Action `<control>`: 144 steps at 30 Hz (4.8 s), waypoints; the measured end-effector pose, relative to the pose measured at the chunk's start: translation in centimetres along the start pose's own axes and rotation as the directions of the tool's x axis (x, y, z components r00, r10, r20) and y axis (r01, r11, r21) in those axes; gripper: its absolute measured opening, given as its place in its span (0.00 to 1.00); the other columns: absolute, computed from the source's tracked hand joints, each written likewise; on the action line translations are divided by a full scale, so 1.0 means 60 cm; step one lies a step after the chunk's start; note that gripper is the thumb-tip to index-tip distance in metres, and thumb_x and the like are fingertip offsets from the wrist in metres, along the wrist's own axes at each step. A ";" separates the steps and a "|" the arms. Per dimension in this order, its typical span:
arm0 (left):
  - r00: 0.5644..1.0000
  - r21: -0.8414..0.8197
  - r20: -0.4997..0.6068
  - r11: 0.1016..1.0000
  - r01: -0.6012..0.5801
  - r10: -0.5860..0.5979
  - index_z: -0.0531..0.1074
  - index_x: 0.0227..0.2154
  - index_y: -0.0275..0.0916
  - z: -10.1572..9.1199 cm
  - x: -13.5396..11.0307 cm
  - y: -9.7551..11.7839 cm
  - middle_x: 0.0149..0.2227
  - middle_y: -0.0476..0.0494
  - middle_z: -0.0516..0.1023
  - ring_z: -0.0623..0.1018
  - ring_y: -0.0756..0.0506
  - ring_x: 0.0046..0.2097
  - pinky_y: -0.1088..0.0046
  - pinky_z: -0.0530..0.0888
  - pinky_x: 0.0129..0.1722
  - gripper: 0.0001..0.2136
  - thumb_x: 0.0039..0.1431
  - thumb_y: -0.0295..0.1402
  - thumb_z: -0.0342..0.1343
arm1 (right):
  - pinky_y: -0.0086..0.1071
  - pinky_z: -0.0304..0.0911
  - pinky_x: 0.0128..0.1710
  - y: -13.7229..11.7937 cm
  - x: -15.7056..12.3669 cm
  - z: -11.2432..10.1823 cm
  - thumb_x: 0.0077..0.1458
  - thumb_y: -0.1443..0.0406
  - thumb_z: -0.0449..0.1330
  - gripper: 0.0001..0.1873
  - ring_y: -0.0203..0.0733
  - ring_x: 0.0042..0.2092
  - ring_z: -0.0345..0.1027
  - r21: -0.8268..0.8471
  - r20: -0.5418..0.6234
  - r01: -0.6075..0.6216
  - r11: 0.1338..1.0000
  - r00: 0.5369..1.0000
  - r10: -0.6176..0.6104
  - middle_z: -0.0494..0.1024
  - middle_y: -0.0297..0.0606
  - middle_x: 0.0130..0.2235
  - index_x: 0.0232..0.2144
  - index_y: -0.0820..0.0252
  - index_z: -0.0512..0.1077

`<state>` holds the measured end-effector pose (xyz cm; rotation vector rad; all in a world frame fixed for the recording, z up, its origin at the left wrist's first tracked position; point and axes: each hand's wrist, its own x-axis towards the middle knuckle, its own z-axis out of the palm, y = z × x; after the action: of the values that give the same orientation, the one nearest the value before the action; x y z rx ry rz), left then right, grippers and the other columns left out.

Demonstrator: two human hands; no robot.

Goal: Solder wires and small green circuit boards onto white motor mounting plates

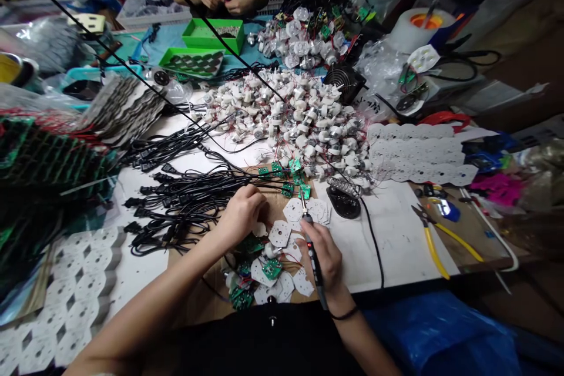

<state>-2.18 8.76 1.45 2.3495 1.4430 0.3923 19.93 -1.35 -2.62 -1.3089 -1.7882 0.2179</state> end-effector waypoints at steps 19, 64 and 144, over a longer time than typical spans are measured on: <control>0.999 0.226 0.029 0.974 0.028 -0.035 0.65 0.61 0.40 -0.009 -0.001 0.011 0.65 0.27 0.66 0.70 0.31 0.62 0.52 0.65 0.59 0.34 0.52 0.37 0.70 | 0.39 0.75 0.49 0.005 0.011 0.004 0.66 0.70 0.58 0.27 0.47 0.51 0.74 -0.043 0.026 0.021 0.999 0.999 -0.020 0.75 0.46 0.50 0.66 0.54 0.63; 0.980 -0.478 0.127 0.857 0.195 -0.152 0.66 0.43 0.43 0.006 0.037 0.015 0.34 0.47 0.83 0.82 0.44 0.37 0.69 0.76 0.39 0.12 0.67 0.45 0.49 | 0.33 0.77 0.40 0.055 -0.030 -0.100 0.65 0.67 0.60 0.11 0.44 0.39 0.81 -0.203 -0.333 -0.302 0.931 0.916 0.225 0.84 0.41 0.39 0.48 0.57 0.76; 0.940 -0.259 0.295 0.933 0.249 -0.170 0.79 0.23 0.36 0.011 0.089 0.008 0.24 0.48 0.80 0.75 0.49 0.27 0.76 0.65 0.29 0.07 0.49 0.28 0.57 | 0.32 0.79 0.38 -0.031 -0.002 0.007 0.64 0.64 0.60 0.11 0.43 0.36 0.83 0.196 0.020 -0.435 0.879 0.898 0.440 0.86 0.40 0.37 0.47 0.57 0.78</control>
<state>0.81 13.26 1.33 1.9064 1.3831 0.2020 18.38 -2.10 -1.82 -1.5475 -1.3858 0.6105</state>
